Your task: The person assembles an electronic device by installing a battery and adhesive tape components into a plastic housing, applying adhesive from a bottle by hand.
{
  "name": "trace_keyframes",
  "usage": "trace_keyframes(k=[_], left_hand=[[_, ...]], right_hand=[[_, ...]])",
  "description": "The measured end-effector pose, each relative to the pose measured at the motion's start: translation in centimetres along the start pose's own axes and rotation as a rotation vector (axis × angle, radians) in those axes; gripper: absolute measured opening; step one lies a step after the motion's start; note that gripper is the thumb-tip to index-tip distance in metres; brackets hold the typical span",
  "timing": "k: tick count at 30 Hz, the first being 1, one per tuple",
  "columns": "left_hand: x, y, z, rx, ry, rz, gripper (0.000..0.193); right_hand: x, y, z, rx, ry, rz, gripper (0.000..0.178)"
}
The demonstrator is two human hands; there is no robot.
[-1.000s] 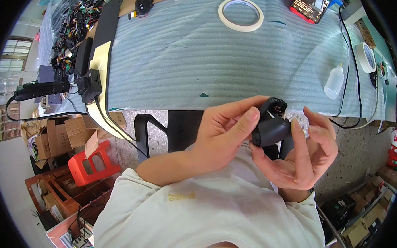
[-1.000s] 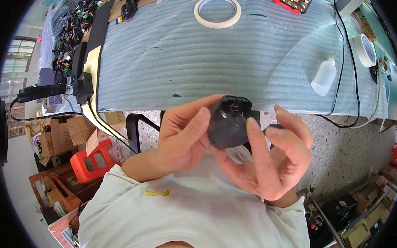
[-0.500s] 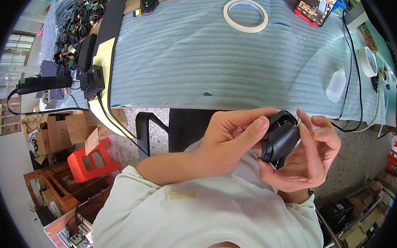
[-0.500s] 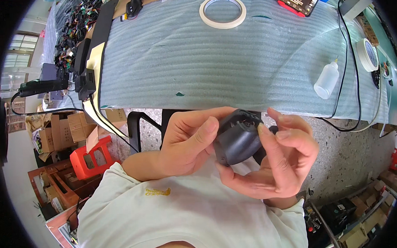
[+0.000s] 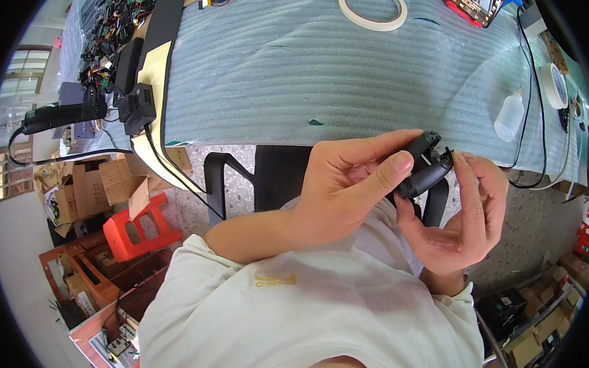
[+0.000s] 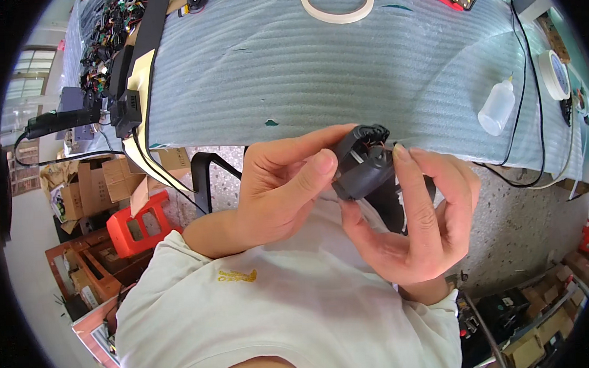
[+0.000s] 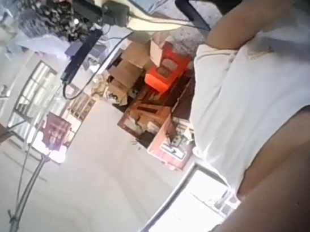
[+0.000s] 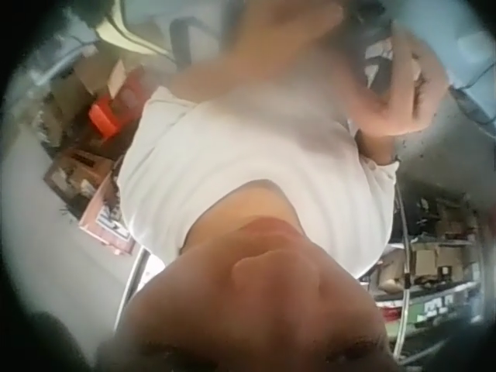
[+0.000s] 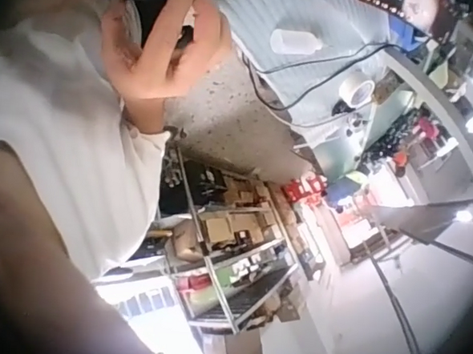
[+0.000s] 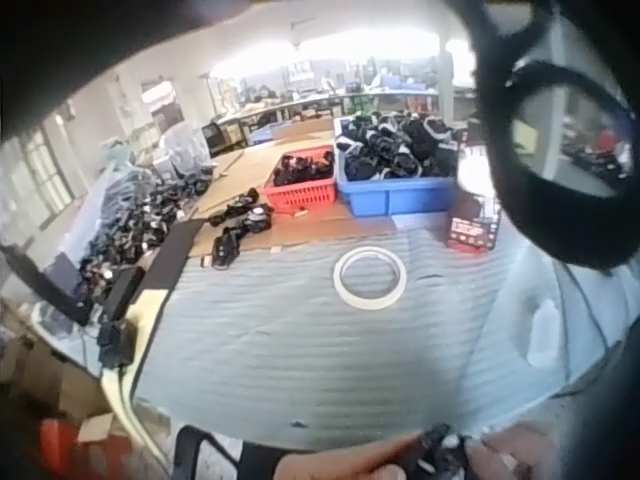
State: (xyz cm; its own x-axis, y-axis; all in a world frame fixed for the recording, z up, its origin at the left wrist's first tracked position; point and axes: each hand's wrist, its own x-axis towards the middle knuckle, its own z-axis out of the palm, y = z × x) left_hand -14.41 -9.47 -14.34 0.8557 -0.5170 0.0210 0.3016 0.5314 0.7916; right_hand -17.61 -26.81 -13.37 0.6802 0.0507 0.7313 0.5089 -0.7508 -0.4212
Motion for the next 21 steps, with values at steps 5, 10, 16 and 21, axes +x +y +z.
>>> trace_keyframes(k=[5,10,16,21], left_hand=[[0.1,1.0,0.0,0.182,-0.043,0.07,0.037],[-0.1,1.7,0.2,0.235,-0.04,0.038,0.038],[0.2,1.0,-0.1,0.205,-0.114,0.149,0.034],[0.3,0.5,-0.1,0.19,-0.125,0.166,0.033]], right_hand=[[0.5,0.2,-0.2,-0.031,-0.029,-0.104,0.063],[0.7,0.6,0.0,0.05,0.005,-0.143,0.063],[0.0,0.7,-0.4,0.168,0.012,-0.103,0.062],[-0.1,0.7,-0.8,0.221,0.016,-0.079,0.062]])
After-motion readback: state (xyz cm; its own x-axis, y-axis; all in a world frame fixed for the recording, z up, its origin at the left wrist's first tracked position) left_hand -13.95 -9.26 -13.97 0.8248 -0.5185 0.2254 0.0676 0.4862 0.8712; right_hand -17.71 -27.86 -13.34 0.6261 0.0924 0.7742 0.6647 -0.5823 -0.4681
